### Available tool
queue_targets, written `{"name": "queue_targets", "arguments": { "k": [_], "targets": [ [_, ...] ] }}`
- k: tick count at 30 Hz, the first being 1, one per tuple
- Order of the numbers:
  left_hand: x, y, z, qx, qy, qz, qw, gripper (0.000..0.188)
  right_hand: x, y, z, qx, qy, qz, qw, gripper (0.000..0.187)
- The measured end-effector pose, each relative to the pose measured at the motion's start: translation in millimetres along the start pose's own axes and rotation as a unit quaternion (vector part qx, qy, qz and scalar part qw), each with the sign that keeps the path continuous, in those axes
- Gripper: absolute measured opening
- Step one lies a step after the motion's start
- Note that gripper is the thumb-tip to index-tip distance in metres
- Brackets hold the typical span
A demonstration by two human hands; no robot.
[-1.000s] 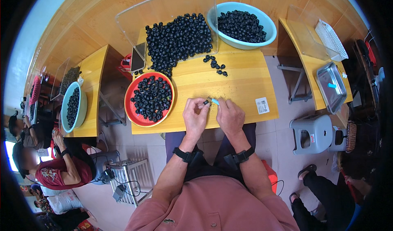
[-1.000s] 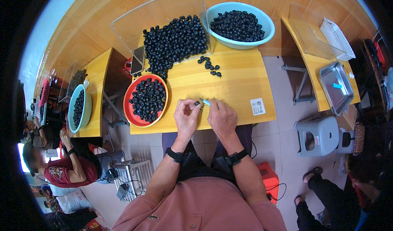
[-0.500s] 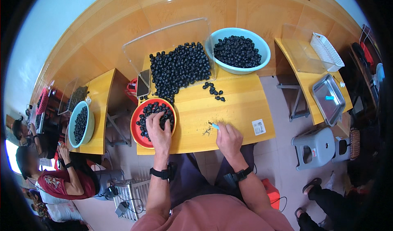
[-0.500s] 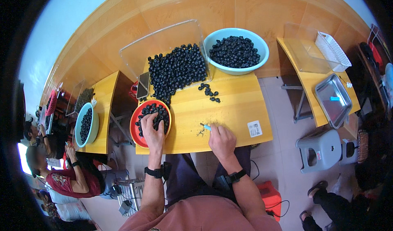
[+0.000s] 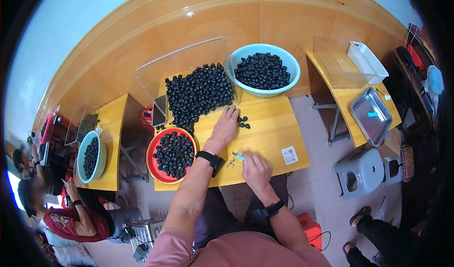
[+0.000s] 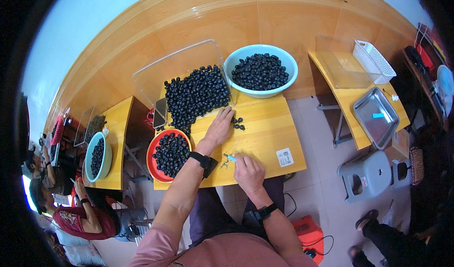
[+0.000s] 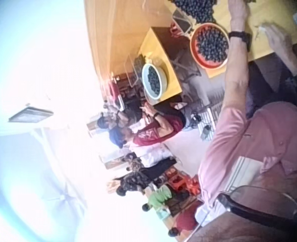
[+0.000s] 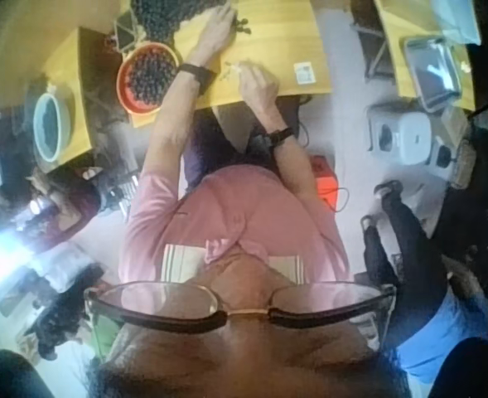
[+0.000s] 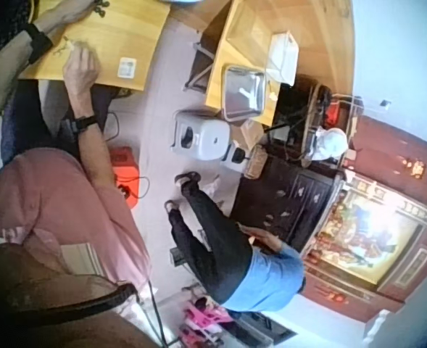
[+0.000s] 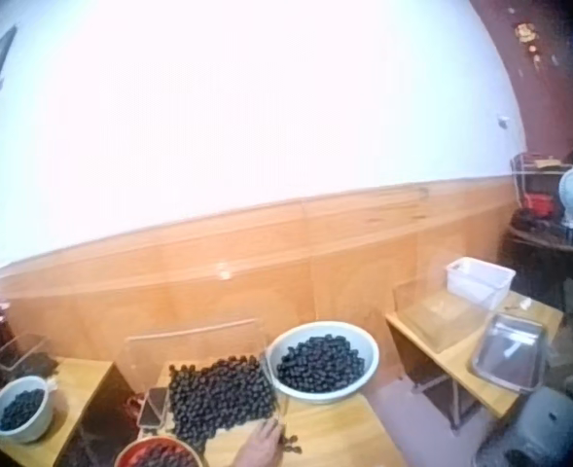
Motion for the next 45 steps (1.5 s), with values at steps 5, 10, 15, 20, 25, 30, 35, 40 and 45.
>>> {"name": "queue_targets", "arguments": {
  "k": [5,10,15,20,25,30,35,40,45],
  "targets": [
    [4,0,-28,-0.032,-0.005,0.0,0.999,0.068,2,-1,0,0.0,-0.004,0.009,1.0,0.016],
    [38,-21,-65,-0.015,0.004,0.025,1.0,0.068,2,1,0,0.002,-0.004,0.008,1.0,0.015],
    [45,-44,-74,0.034,-0.053,-0.099,0.993,0.057,5,4,-4,0.003,-0.008,-0.003,1.0,0.018],
    [15,-44,-71,0.131,-0.124,-0.088,0.98,0.033,5,2,-2,0.026,-0.013,0.004,1.0,0.018],
    [17,-39,-63,0.06,-0.163,-0.071,0.982,0.029,5,0,-2,0.032,-0.01,0.008,0.999,0.02],
    [16,-38,-70,0.098,-0.199,-0.097,0.97,0.026,1,-1,-1,0.027,-0.008,0.013,1.0,0.019],
    [33,-50,-90,0.106,-0.293,-0.191,0.931,0.025,5,-1,-2,0.014,-0.007,0.001,1.0,0.019],
    [47,-40,-126,0.167,-0.31,-0.296,0.888,0.019,4,2,0,0.015,-0.018,0.004,1.0,0.02],
    [52,-30,-137,0.17,-0.321,-0.337,0.869,0.021,4,3,-2,-0.009,-0.017,-0.013,1.0,0.019]
  ]
}}
Point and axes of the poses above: each hand's wrist, its own z-axis towards the middle knuckle, its own y-axis out of the palm, x = y × z, the point moved 1 cm from there along z, towards the middle knuckle, and after that the axes turned 11 degrees about x, right-handed, at the moved point
